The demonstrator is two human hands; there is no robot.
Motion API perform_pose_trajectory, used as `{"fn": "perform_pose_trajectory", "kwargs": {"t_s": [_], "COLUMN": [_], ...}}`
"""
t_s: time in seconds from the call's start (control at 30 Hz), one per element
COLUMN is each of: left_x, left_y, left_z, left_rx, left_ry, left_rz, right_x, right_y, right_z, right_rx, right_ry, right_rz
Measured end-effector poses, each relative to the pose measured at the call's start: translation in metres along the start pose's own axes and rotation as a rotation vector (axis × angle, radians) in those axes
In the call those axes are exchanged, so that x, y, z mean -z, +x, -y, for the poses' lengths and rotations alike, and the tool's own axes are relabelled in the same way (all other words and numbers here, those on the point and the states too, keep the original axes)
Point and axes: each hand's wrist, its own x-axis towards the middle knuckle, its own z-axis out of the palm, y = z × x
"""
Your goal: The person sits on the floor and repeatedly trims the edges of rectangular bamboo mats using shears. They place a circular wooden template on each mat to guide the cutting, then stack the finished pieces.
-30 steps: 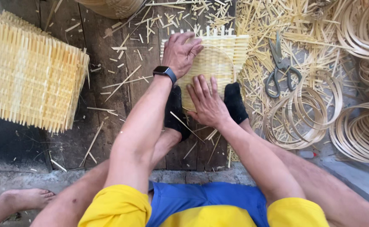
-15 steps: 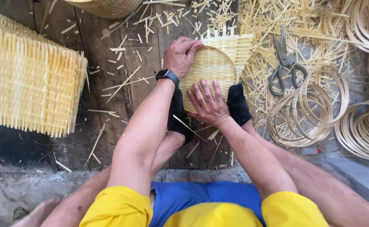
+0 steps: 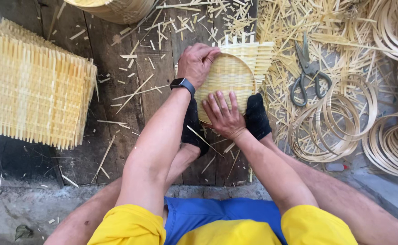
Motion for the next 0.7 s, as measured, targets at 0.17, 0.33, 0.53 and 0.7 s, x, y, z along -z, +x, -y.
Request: {"fn": "perform_pose_trajectory", "kwargs": {"t_s": [0.17,0.33,0.53,0.7], "left_x": [0.000,-0.007,-0.022,-0.034], "left_y": [0.009,0.007,0.011,0.016], "left_z": [-0.002,0.009,0.020,0.030], "left_rx": [0.019,0.061,0.088,0.064], "left_ry": [0.007,0.006,0.029,0.188], "left_rz": [0.010,0.004,-0.026,0.185], "right_x": [0.005,0.001,0.027,-0.001], "right_y": [0.004,0.014,0.030,0.062], "right_z": [0.009,0.037,0.015,-0.074], "right_rx": [-0.135,-0.257,-0.303,-0.320], "right_ry": [0.354,0.242,0.529,0.328], "right_rz": [0.197,0.088,0.135,-0.086]}}
